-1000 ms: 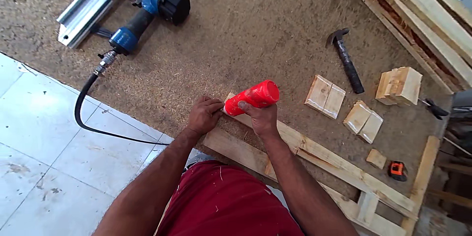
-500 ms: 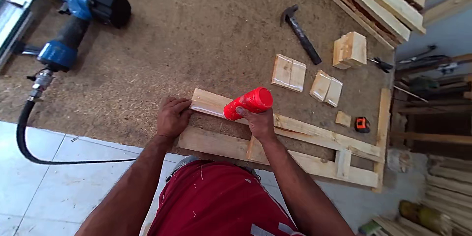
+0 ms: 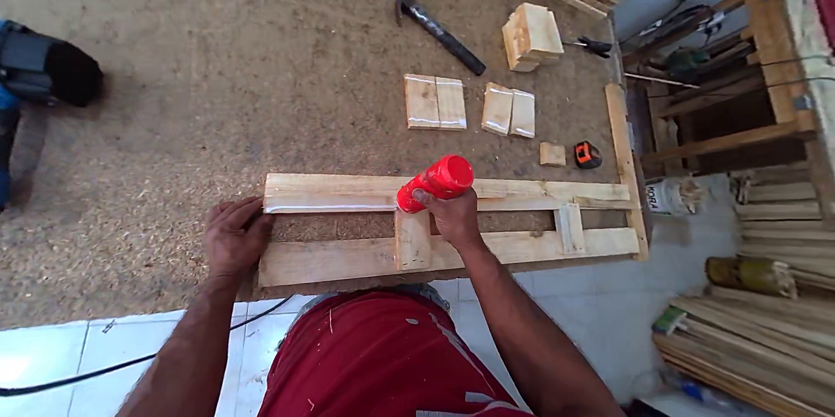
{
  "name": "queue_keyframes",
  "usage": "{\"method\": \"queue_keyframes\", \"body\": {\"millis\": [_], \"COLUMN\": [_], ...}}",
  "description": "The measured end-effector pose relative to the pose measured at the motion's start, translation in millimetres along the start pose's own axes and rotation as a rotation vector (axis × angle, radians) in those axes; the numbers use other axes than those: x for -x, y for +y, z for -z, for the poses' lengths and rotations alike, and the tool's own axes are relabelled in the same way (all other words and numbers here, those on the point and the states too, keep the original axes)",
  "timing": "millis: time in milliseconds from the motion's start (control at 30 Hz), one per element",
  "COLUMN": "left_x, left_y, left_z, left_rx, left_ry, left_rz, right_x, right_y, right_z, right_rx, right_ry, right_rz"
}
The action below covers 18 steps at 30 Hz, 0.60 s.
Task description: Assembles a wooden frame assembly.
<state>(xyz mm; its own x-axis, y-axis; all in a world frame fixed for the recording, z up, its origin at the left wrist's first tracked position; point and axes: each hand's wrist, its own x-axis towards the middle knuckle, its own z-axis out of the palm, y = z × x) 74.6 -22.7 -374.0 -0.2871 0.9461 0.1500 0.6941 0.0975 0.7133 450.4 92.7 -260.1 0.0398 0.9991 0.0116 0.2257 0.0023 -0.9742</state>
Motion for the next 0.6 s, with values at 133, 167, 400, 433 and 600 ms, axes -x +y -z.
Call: {"method": "queue_keyframes", "body": {"millis": [133, 167, 400, 433, 600], "left_x": [0, 2, 16, 16, 13], "left_y": [12, 18, 137, 159, 237], "left_z": [13, 17, -29, -48, -150], "left_rx": [0.087, 0.099, 0.002, -0.011, -0.087], "left_ry": [-0.114, -0.105, -0.017, -0.081, -0.321], "left_rz": [0.172, 0.24, 0.015, -0.059, -0.167], "right_x": [-14, -18, -25, -24, -25], "right_y": [-2, 0, 30, 34, 47], "right_z": [54, 71, 109, 106, 105], "right_rx": [-0.178, -0.215, -0.253, -0.241, -0.217], "right_ry": [0.202, 0.236, 0.094, 0.054, -0.058], "right_rz": [-0.117, -0.143, -0.119, -0.107, -0.087]}}
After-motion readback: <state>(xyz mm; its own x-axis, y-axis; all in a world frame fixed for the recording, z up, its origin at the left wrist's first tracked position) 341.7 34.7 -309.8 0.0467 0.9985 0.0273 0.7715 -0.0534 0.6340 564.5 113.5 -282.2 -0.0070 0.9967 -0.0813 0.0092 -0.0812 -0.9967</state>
